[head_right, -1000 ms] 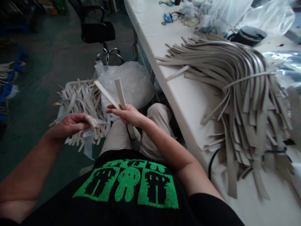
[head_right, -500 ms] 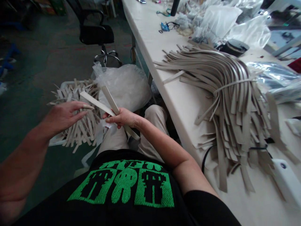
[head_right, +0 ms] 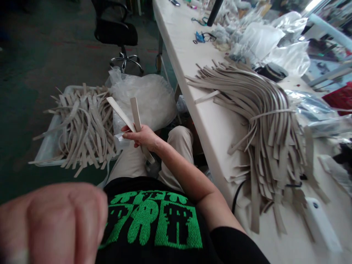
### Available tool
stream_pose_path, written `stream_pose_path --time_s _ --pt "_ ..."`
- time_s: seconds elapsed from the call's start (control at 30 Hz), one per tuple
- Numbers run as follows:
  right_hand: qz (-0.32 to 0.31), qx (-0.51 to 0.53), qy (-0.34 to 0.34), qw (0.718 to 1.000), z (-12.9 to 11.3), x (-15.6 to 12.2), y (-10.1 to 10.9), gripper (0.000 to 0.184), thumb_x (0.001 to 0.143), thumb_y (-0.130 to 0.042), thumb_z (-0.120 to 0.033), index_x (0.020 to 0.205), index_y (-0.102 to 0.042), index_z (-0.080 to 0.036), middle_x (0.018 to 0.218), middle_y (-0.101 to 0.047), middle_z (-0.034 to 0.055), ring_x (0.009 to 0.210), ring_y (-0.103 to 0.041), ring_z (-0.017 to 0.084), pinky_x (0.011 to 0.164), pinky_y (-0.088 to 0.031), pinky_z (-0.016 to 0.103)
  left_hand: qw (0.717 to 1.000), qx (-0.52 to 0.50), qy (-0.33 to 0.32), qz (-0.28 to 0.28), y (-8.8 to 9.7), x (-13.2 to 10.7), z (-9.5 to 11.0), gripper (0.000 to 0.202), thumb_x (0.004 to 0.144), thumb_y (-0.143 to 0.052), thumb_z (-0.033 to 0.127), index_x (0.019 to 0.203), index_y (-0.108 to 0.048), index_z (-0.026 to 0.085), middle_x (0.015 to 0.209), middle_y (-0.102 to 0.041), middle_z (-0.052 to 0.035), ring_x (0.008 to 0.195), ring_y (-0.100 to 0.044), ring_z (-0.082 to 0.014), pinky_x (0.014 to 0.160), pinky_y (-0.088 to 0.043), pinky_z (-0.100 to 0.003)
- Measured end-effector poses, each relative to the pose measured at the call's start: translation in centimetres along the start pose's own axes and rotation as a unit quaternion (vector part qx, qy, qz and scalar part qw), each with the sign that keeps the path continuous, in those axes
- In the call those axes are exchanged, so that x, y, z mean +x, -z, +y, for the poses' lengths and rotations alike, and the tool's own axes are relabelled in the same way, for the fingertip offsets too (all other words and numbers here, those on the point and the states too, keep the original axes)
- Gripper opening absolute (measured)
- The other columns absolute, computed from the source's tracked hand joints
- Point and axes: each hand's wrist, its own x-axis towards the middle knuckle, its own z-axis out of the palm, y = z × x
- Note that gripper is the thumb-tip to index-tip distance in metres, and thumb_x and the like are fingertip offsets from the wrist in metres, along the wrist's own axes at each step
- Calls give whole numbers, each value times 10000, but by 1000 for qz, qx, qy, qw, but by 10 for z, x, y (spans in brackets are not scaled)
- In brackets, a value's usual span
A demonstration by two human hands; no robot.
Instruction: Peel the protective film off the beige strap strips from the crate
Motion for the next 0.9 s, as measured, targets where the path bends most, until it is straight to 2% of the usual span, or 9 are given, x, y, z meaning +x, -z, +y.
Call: stream_pose_path --time_s 0.03,0.1,0.17,0.23,0.33,0.47,0.6,0.77,0.9 --pt "9 -5 0 1000 0 -1 -1 223 708 -801 -177 888 -671 -156 604 -593 -85 396 -375 40 354 -406 165 1000 16 -13 20 -2 19 -5 121 563 -845 550 576 -748 480 739 -731 -72 772 -723 -383 530 -583 -518" --pt "28 -21 0 999 -1 -2 -2 203 719 -791 -149 889 -680 -153 625 -609 -76 415 -415 45 350 -402 161 992 63 -12 110 1 58 -23 156 669 -849 464 616 -750 355 763 -724 -62 747 -706 -301 653 -610 -455" --pt "39 -42 -1 998 0 -2 -4 187 734 -783 -132 893 -688 -153 642 -623 -69 432 -447 50 349 -401 157 978 84 1 191 10 87 -51 222 640 -889 429 704 -749 269 801 -727 -54 732 -681 -247 699 -593 -383" --pt "39 -63 -4 997 3 -1 -6 174 751 -779 -130 903 -698 -156 670 -640 -62 447 -467 52 349 -403 154 969 113 45 214 21 98 -80 353 592 -916 448 818 -765 221 817 -735 -51 732 -666 -226 711 -564 -338" --pt "31 -98 -2 995 12 3 -9 164 774 -768 -130 924 -711 -160 712 -650 -58 467 -485 50 356 -406 147 960 179 91 195 28 95 -108 371 624 -885 470 848 -782 194 760 -721 -20 711 -643 -211 701 -519 -309" --pt "27 -153 13 988 22 7 -12 153 802 -748 -128 950 -718 -156 745 -660 -53 503 -525 55 399 -419 148 950 237 116 165 18 92 -118 210 737 -802 405 778 -805 199 608 -646 23 644 -601 -195 667 -474 -301" --pt "28 -189 28 981 27 10 -12 135 823 -739 -125 953 -711 -149 785 -703 -29 603 -606 76 485 -451 141 965 148 169 134 10 95 -124 155 737 -811 322 827 -831 197 706 -739 -20 727 -667 -229 735 -516 -322" --pt "28 -210 26 977 30 16 -10 158 841 -743 -180 996 -709 -171 808 -724 -25 567 -582 90 444 -444 169 971 53 215 94 16 95 -130 186 699 -864 339 765 -818 172 777 -783 -89 788 -716 -255 794 -559 -348" --pt "33 -171 29 984 25 11 -2 214 935 -682 -348 1064 -676 -177 848 -743 -16 480 -516 63 414 -444 164 956 -66 234 166 24 99 -133 271 656 -899 392 730 -787 157 738 -768 -102 701 -713 -230 703 -570 -330"
